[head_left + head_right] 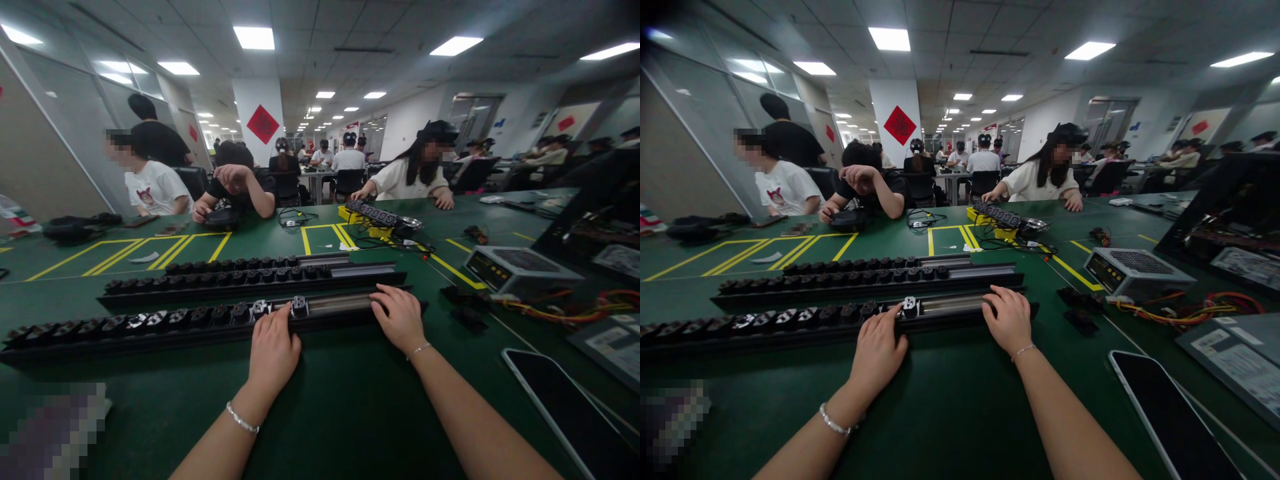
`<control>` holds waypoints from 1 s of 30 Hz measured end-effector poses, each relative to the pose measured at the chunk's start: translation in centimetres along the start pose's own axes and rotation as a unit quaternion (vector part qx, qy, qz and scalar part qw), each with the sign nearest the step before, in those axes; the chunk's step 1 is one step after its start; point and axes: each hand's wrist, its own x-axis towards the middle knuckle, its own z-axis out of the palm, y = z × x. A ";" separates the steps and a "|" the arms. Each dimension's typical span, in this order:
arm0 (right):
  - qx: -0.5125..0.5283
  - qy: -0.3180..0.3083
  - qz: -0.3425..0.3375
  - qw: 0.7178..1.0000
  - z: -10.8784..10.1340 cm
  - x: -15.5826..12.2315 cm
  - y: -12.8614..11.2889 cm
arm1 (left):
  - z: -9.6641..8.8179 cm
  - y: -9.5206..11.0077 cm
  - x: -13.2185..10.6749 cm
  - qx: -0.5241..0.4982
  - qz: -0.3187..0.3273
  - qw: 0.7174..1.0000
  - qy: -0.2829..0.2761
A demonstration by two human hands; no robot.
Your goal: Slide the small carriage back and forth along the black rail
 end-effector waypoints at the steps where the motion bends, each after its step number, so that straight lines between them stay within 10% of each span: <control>1: 0.001 0.001 0.005 1.000 0.0 0.0 -0.1 | 0.0 0.0 0.0 -0.001 0.000 1.000 -0.002; 30: 0.041 0.027 0.023 0.999 -0.3 0.3 -0.5 | 0.1 -0.3 0.0 -0.017 0.008 1.000 -0.006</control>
